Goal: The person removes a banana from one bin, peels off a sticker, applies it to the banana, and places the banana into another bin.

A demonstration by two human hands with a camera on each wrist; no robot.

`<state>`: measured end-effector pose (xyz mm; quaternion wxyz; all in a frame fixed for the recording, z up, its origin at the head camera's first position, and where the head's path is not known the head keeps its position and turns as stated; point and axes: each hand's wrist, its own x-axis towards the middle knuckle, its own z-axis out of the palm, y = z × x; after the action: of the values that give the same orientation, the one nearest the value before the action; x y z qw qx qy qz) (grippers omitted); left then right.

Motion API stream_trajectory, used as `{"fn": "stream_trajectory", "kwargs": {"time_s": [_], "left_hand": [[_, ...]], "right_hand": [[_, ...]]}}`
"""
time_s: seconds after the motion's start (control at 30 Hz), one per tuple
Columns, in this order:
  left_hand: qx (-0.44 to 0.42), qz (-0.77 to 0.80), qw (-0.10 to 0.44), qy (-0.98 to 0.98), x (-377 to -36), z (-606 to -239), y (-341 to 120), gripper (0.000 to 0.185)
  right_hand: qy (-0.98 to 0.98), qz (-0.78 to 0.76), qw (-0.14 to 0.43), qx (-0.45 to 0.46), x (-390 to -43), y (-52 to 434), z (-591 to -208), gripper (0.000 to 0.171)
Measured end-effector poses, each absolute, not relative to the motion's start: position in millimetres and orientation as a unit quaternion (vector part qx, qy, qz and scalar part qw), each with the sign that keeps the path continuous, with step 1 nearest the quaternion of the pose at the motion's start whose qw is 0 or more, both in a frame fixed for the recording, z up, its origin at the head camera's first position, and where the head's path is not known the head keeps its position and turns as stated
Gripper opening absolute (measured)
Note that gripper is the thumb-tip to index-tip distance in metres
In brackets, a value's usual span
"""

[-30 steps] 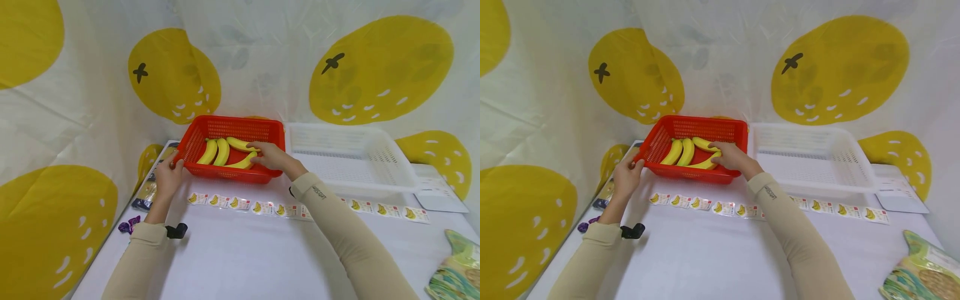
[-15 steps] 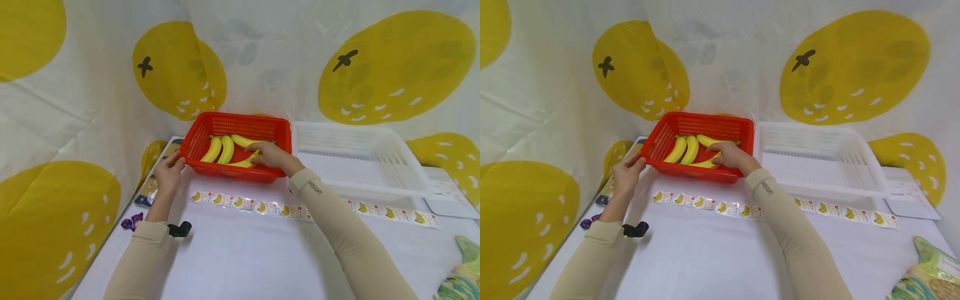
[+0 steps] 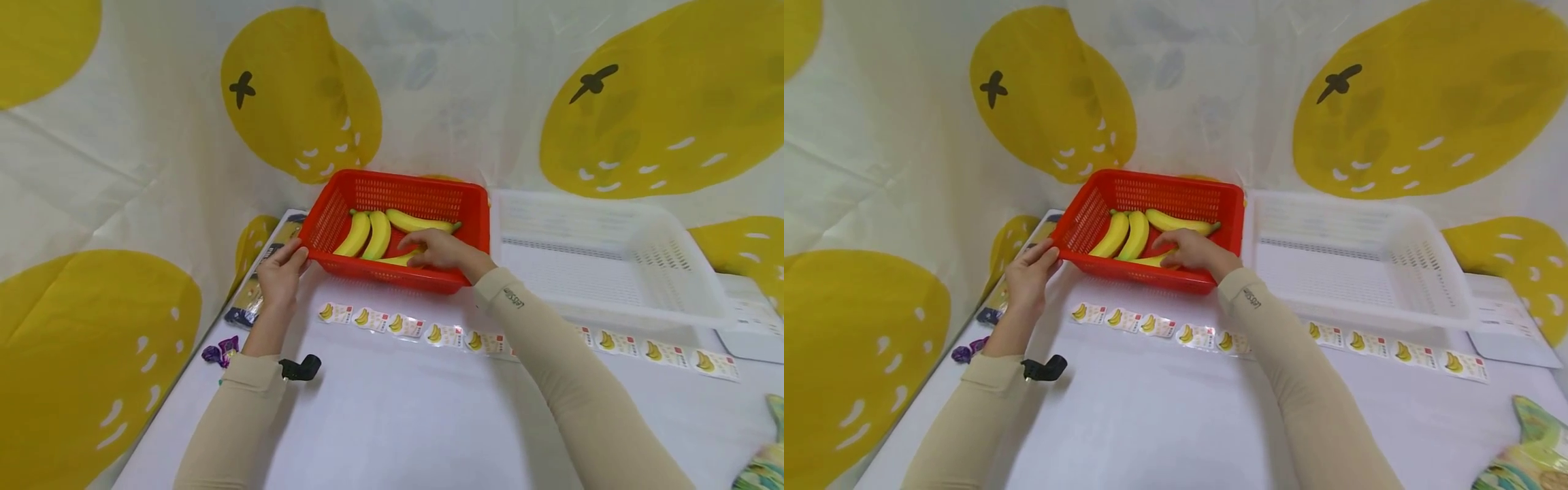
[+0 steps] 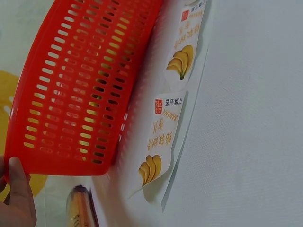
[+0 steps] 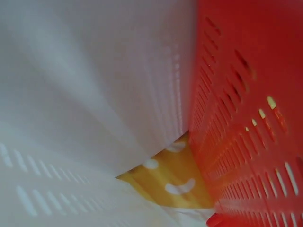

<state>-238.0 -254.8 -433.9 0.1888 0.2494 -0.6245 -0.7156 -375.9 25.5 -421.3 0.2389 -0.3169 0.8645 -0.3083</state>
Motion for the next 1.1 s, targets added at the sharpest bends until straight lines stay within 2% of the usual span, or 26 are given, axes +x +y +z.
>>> {"fn": "stream_trajectory", "kwargs": {"time_s": [0.2, 0.53, 1.1], "left_hand": [[0.255, -0.724, 0.189, -0.613, -240.0, -435.6, -255.1, 0.039], [0.263, -0.725, 0.182, -0.61, -241.7, -435.1, -256.6, 0.038], [0.264, -0.726, 0.188, -0.607, -239.1, -432.9, -253.5, 0.038]], "right_hand": [[0.861, -0.276, 0.24, -0.354, -380.1, 22.9, -425.4, 0.038], [0.855, -0.268, 0.269, -0.354, -381.2, 19.9, -426.4, 0.034], [0.837, -0.322, 0.25, -0.365, -379.8, 21.9, -426.5, 0.032]]}}
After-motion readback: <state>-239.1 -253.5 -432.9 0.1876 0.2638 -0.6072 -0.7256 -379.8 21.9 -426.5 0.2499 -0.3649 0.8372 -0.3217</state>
